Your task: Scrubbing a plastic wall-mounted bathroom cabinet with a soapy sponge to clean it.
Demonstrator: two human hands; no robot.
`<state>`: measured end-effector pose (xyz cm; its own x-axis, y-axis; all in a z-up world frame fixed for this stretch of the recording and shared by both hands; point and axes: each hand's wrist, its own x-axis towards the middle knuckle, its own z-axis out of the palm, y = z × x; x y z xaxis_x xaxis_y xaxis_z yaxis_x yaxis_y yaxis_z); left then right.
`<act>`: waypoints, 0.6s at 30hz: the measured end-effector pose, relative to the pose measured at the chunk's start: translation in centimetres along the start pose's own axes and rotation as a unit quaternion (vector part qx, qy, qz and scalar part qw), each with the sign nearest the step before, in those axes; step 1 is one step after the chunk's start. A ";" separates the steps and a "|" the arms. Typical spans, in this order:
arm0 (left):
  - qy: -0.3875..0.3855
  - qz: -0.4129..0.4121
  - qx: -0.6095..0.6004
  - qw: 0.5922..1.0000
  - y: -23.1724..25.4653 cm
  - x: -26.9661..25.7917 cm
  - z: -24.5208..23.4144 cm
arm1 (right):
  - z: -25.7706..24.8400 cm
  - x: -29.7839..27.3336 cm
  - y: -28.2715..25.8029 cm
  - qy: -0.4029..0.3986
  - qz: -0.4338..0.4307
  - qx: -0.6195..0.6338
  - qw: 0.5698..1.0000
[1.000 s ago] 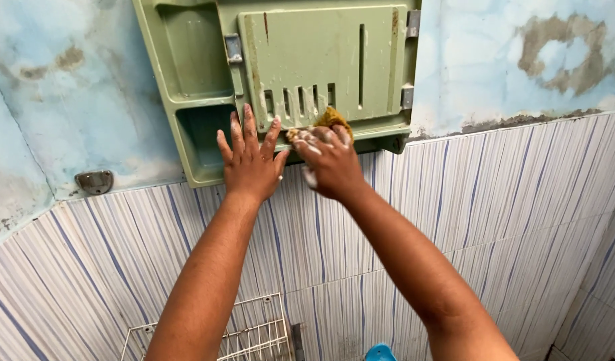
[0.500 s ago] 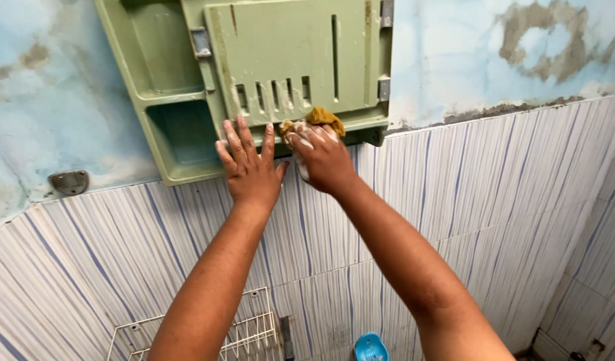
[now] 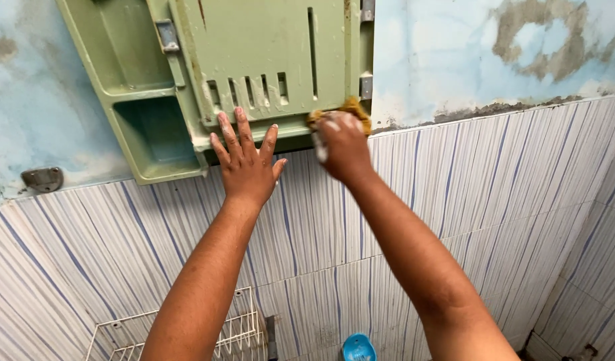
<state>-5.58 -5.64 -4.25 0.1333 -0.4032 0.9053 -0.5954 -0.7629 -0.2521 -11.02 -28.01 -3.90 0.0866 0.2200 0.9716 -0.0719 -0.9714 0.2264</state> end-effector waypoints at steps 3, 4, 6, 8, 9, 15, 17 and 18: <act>0.033 0.006 -0.017 0.999 0.5 0.2 0.3 | 0.6 0.2 -0.9 0.022 -0.072 -0.004 0.997; 0.031 0.004 -0.017 0.999 0.5 0.2 0.4 | 0.5 0.1 -0.2 0.020 -0.073 -0.003 0.997; 0.056 0.012 -0.028 0.998 0.2 0.3 0.6 | 0.4 -0.2 1.2 0.001 -0.074 0.026 0.997; 0.054 0.014 -0.023 0.998 0.0 0.0 0.5 | -2.0 -0.3 2.6 0.008 -0.057 0.008 0.998; 0.054 0.016 -0.019 0.998 -0.1 0.0 0.4 | -3.1 -0.3 3.3 0.014 -0.041 -0.011 0.999; 0.071 0.016 0.013 0.997 -0.9 -0.8 0.4 | -2.3 -0.7 3.2 0.065 0.016 -0.018 0.998; 0.071 0.015 0.023 0.997 -1.3 -1.3 0.5 | -1.3 -0.4 2.4 0.104 -0.011 -0.051 0.993; 0.072 0.013 0.030 0.997 -1.8 -1.6 0.6 | -0.6 0.0 1.8 0.141 -0.039 -0.086 0.985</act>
<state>-4.25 -3.93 -5.42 0.0014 -0.3496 0.9369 -0.5474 -0.7843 -0.2918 -11.73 -29.67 -3.49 -0.1801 0.3326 0.9257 -0.2452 -0.9266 0.2852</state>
